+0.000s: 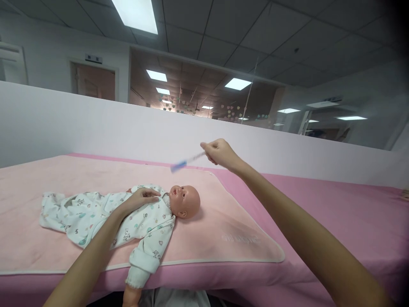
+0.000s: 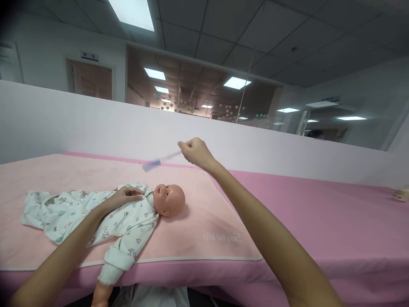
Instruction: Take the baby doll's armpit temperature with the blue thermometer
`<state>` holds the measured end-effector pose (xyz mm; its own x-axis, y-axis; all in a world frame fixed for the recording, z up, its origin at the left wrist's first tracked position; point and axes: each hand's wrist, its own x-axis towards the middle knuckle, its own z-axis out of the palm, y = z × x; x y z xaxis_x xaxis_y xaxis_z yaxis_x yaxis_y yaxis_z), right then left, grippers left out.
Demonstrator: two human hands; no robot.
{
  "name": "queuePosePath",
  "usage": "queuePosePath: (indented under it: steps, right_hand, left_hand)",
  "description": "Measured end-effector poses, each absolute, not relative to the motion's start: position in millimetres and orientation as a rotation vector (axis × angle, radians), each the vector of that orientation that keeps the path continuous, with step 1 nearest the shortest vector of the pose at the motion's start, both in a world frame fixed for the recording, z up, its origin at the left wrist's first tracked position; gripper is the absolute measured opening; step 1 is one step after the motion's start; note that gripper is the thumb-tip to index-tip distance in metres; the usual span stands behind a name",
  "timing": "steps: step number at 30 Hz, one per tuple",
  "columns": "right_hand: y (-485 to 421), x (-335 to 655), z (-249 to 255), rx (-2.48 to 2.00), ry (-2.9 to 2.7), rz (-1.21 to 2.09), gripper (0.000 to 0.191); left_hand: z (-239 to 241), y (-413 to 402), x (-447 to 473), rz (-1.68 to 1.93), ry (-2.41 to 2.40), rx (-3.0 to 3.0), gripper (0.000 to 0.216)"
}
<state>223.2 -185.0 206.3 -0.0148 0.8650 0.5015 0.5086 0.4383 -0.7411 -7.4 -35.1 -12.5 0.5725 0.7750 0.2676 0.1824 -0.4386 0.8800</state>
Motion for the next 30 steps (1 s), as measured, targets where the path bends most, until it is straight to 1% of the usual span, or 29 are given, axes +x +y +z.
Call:
queuePosePath:
  steps: [2, 3, 7, 9, 10, 13, 14, 15, 18, 20, 21, 24, 25, 26, 30]
  right_hand:
    - [-187, 224, 207, -1.242, -1.681, 0.272, 0.043]
    - [-187, 224, 209, -1.227, -1.664, 0.279, 0.042]
    - [-188, 229, 220, -1.081, -1.606, 0.607, 0.039]
    - [-187, 229, 219, -1.074, -1.643, 0.631, 0.04]
    - [-186, 228, 216, -1.111, -1.68, 0.564, 0.041]
    - [-184, 225, 203, -1.264, -1.781, 0.228, 0.045]
    - [-184, 224, 200, -1.283, -1.8, 0.187, 0.045]
    - [-184, 223, 199, -1.278, -1.801, 0.216, 0.045]
    - [-183, 223, 201, -1.182, -1.734, 0.534, 0.042]
    - [-182, 223, 201, -1.173, -1.71, 0.615, 0.04]
    - [-181, 223, 200, -1.211, -1.72, 0.559, 0.04]
    - [-178, 223, 192, -1.343, -1.746, 0.261, 0.044]
    - [-178, 223, 189, -1.351, -1.744, 0.248, 0.044]
    - [-178, 224, 188, -1.338, -1.732, 0.312, 0.044]
    - [-178, 225, 185, -1.156, -1.626, 0.836, 0.039]
  left_hand:
    - [-12, -35, -7, 0.86, 0.777, 1.938, 0.04]
    - [-12, -36, -7, 0.861, 0.781, 1.942, 0.04]
    - [-9, -39, -8, 0.858, 0.79, 1.957, 0.039]
    - [-9, -40, -8, 0.861, 0.795, 1.959, 0.039]
    - [-9, -40, -8, 0.863, 0.795, 1.959, 0.039]
    - [-9, -40, -8, 0.862, 0.798, 1.955, 0.041]
    - [-9, -40, -8, 0.861, 0.8, 1.954, 0.041]
    - [-8, -41, -8, 0.86, 0.801, 1.954, 0.041]
    - [-6, -43, -8, 0.856, 0.786, 1.963, 0.041]
    - [-4, -45, -8, 0.853, 0.781, 1.967, 0.041]
    - [-4, -45, -8, 0.853, 0.783, 1.966, 0.041]
    - [-4, -45, -8, 0.859, 0.794, 1.953, 0.041]
    - [-4, -45, -8, 0.859, 0.796, 1.952, 0.041]
    - [-4, -45, -8, 0.859, 0.795, 1.953, 0.041]
    - [-4, -45, -8, 0.854, 0.789, 1.969, 0.042]
